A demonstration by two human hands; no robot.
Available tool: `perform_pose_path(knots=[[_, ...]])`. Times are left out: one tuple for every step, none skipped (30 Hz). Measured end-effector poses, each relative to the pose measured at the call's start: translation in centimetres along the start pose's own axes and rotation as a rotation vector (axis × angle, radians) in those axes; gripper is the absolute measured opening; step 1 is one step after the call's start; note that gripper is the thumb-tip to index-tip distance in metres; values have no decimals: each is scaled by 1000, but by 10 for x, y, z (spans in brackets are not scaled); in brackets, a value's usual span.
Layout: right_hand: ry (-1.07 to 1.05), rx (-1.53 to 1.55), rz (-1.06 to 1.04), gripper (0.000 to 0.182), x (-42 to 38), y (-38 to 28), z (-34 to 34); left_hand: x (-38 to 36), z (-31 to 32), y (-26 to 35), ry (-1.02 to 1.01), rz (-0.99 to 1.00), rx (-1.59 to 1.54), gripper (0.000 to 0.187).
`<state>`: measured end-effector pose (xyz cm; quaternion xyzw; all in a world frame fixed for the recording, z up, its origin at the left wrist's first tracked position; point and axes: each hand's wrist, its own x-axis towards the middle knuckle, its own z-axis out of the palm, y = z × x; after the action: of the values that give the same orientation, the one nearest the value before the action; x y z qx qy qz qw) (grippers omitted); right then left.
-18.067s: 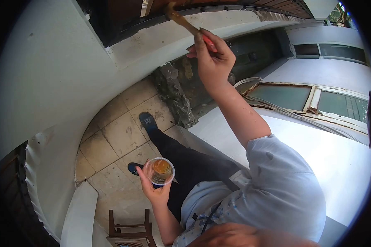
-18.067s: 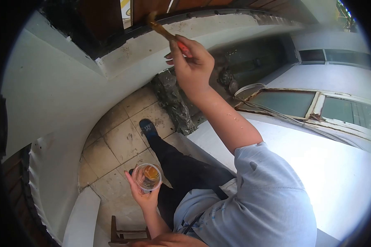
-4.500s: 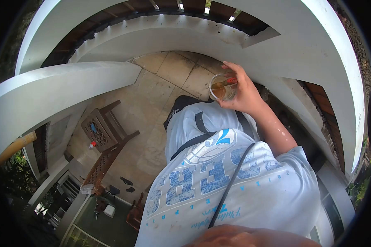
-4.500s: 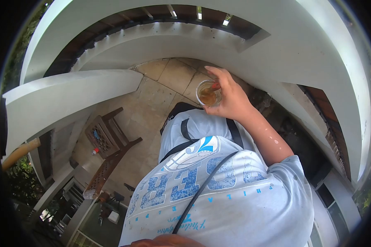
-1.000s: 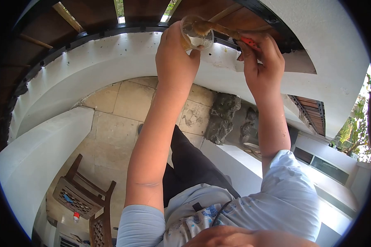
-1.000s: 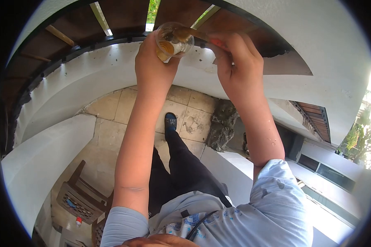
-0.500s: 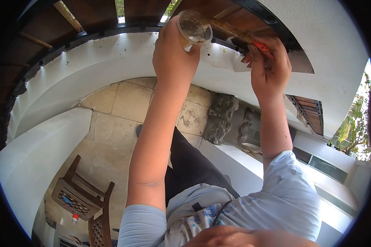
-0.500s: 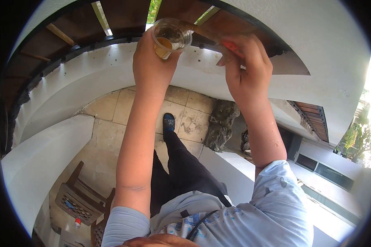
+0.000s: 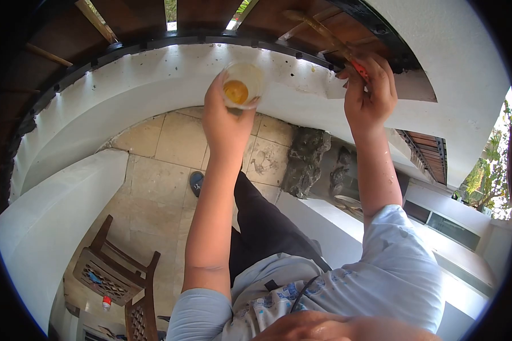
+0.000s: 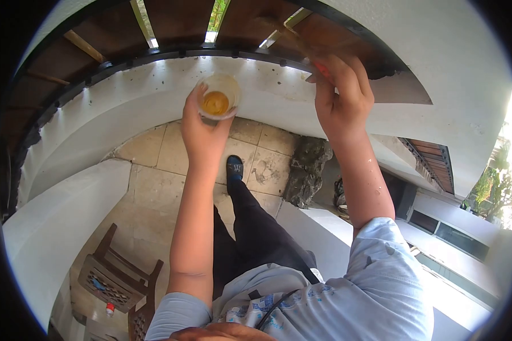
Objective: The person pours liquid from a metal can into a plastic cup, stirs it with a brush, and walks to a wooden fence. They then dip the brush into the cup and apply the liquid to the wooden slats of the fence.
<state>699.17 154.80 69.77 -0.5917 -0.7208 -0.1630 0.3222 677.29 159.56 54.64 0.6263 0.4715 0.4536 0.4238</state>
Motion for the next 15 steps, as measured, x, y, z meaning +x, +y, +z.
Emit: perform_pose_path(knots=[[10, -29, -32, 25, -3, 0, 1, -9, -8, -2, -25, -39, -7, 74], [9, -29, -30, 25, -6, -1, 1, -19, -18, -5, -27, -41, -6, 74], [50, -6, -24, 26, -9, -4, 1, -30, -29, -8, -58, -79, -28, 75], [90, 14, -21, 27, -11, -5, 2, -41, -39, -11, -88, -117, -52, 76], [87, 14, -21, 27, -15, -6, 4, -52, -51, -11, -88, -120, -54, 76], [166, 51, -9, 26, -21, -7, 7, -63, -63, -10, -110, -134, -22, 76], [244, 88, 5, 25, -27, -7, 10, -75, -74, -10, -133, -150, 12, 76], [244, 88, 8, 25, -34, -5, 13, -88, -85, -12, -135, -152, 14, 76], [252, 45, -24, 24, -42, -2, 16, -102, -93, -15, -134, -208, -13, 75], [259, 3, -55, 22, -50, 1, 20, -114, -103, -18, -131, -265, -39, 74], [261, 3, -53, 22, -56, 4, 27, -123, -114, -16, -133, -263, -36, 74], [280, -31, -83, 22, -61, 6, 35, -130, -124, -14, -169, -270, 6, 74], [298, -68, -113, 22, -66, 6, 40, -137, -133, -13, -206, -275, 44, 73], [297, -74, -112, 22, -69, 4, 43, -146, -142, -12, -211, -274, 41, 73], [230, -98, -63, 24, -71, 0, 46, -155, -151, -10, -238, -292, 61, 73]])
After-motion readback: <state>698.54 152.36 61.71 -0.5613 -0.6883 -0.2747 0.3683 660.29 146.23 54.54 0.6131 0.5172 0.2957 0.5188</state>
